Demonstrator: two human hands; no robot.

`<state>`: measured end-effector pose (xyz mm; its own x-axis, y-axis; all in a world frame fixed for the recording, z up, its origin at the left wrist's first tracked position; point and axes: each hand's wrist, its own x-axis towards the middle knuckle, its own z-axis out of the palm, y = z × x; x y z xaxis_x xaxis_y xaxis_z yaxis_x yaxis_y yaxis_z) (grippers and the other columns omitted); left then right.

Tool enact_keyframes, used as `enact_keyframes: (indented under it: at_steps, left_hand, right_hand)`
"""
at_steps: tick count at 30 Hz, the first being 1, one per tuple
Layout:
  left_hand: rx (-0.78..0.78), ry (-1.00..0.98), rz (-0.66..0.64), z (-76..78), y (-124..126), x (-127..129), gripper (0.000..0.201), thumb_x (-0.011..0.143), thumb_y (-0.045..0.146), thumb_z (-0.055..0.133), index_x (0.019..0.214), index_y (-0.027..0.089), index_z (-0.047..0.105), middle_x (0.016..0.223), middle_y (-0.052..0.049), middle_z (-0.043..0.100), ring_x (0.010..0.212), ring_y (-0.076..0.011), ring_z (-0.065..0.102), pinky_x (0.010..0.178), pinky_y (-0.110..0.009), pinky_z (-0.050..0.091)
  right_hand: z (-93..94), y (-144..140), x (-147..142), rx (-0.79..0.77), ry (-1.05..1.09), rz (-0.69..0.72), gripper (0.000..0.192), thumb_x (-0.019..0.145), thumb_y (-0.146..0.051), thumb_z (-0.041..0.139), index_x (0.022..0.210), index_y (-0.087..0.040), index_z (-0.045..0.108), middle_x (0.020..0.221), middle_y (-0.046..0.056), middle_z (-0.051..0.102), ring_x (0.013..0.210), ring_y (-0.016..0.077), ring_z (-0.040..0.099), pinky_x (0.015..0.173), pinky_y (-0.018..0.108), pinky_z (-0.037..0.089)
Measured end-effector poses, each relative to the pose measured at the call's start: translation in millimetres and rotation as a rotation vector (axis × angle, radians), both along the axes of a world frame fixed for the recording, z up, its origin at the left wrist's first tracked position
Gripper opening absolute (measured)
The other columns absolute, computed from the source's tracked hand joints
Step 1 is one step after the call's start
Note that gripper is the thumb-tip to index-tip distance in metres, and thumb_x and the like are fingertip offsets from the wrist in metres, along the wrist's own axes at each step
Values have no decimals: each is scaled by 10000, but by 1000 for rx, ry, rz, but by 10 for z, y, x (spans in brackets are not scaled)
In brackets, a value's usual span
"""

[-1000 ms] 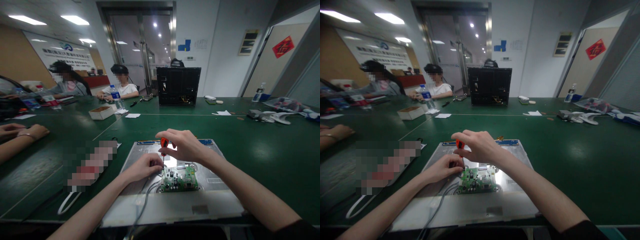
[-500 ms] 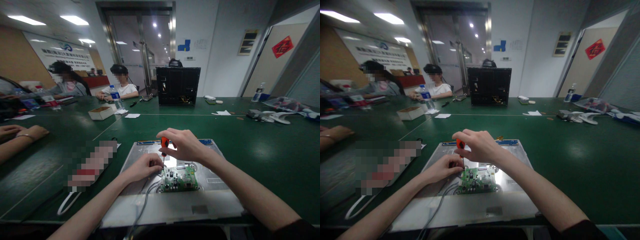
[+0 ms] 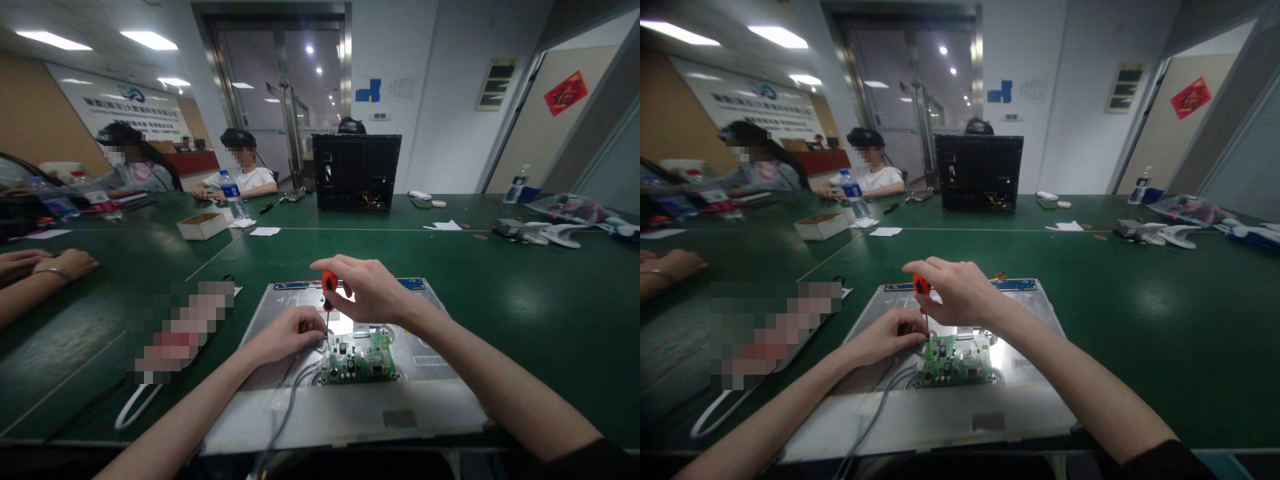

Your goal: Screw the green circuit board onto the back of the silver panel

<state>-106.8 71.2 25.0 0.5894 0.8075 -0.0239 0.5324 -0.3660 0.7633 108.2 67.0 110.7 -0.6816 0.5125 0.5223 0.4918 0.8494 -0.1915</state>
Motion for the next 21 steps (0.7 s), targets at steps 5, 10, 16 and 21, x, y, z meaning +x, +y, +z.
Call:
enact_keyframes:
  at_steps: [5,10,16,21]
  left_hand:
    - [4,5,8,-9,0,2,112,791,266,612,785,161,651,672,21,594,637,-139,527,603,-241,398]
    - [5,0,9,32,-17,22,101,785,253,608,766,161,647,662,25,590,628,-135,526,598,-238,396]
    - [-9,3,20,33,-28,24,105,784,256,602,780,161,648,656,25,580,624,-135,520,587,-232,395]
    - [-6,7,21,13,-18,11,116,782,264,607,774,158,654,657,22,576,627,-138,517,589,-238,392]
  right_hand:
    - [-16,28,3,55,-36,-35,316,910,-321,560,1195,-184,560,1001,49,642,637,96,499,549,242,302]
    - [-3,21,14,26,-21,-5,372,909,-318,560,1254,-180,531,1045,52,635,622,85,498,554,241,334]
    - [-1,6,17,15,4,34,478,852,-176,493,1326,-119,467,1085,95,628,665,107,518,578,259,375]
    - [-9,7,4,14,15,17,421,868,-185,487,1286,-131,499,1017,72,638,643,99,503,586,252,372]
